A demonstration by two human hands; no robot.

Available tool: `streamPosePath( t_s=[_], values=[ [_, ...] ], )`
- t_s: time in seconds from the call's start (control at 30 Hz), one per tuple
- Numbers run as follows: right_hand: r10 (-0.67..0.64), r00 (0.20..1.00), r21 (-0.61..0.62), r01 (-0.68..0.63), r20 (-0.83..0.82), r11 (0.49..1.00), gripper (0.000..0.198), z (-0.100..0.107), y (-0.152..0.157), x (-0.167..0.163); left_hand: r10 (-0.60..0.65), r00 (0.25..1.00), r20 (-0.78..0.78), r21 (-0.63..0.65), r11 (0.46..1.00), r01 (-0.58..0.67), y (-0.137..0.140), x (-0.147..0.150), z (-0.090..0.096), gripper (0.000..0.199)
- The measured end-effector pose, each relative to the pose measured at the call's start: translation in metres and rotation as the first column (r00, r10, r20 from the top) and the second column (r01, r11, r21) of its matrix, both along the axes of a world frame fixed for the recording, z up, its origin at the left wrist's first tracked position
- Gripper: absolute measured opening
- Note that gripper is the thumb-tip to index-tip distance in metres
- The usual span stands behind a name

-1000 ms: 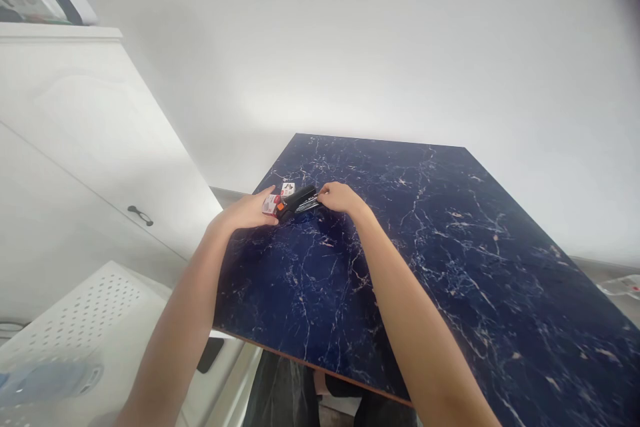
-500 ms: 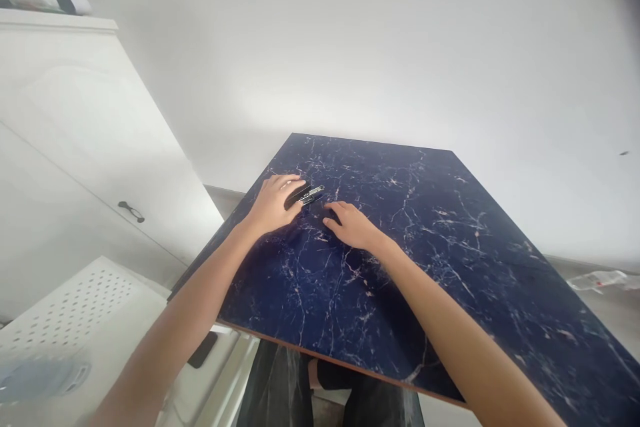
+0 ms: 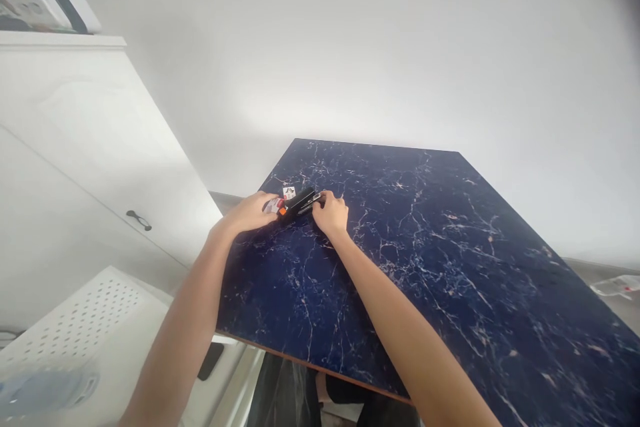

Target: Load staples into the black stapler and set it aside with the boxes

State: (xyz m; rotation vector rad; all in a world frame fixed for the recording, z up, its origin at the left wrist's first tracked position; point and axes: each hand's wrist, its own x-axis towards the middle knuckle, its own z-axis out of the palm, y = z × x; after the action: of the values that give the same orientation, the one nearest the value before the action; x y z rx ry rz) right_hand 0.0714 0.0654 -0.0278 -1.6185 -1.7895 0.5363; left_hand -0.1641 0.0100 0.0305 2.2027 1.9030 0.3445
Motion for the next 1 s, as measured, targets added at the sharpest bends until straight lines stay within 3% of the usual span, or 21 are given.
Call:
streamPosePath(
  t_s=[0.17,0.4,0.5,0.6,0.7,0.83,0.9,1.0],
  values=[
    [-0.059,0.998,-0.005,0.059,0.008,0.998,0.05,-0.002,0.013,-0.002,0.014,1.0,-0.009,0.125,0.992,-0.013,0.003,0.005,-0.006,0.041],
    [0.026,1.0,0.034,-0.025,-0.002,0.999,0.053,-0.004,0.013,0.002,0.18,0.977,-0.112,0.177,0.971,-0.159,0.01,-0.005,-0.018,0.041],
    [0.053,0.998,0.063,-0.051,-0.022,0.997,0.051,-0.006,0.01,0.004,0.2,0.972,-0.123,0.203,0.964,-0.172,0.007,0.002,-0.014,0.039],
    [0.042,0.999,0.082,-0.039,-0.027,0.996,0.048,-0.006,0.009,0.004,0.034,0.999,-0.025,0.208,0.978,-0.028,-0.001,0.014,-0.004,0.04],
    [0.123,0.991,0.084,-0.119,-0.044,0.989,0.048,-0.005,0.008,0.004,-0.149,0.989,0.007,0.147,0.978,0.146,-0.006,0.026,0.0,0.039],
    [0.162,0.981,0.101,-0.151,-0.105,0.983,0.048,-0.006,0.009,0.004,-0.186,0.983,-0.002,0.116,0.976,0.185,-0.004,0.027,-0.002,0.031],
    [0.102,0.984,0.092,-0.09,-0.146,0.992,0.047,-0.007,0.01,0.004,-0.121,0.991,0.05,0.149,0.983,0.112,-0.002,0.017,-0.002,0.036],
    [0.026,0.984,0.117,-0.005,-0.176,0.993,0.043,-0.006,0.008,0.004,0.098,0.991,0.089,0.254,0.96,-0.118,0.003,0.0,0.001,0.038]
  ],
)
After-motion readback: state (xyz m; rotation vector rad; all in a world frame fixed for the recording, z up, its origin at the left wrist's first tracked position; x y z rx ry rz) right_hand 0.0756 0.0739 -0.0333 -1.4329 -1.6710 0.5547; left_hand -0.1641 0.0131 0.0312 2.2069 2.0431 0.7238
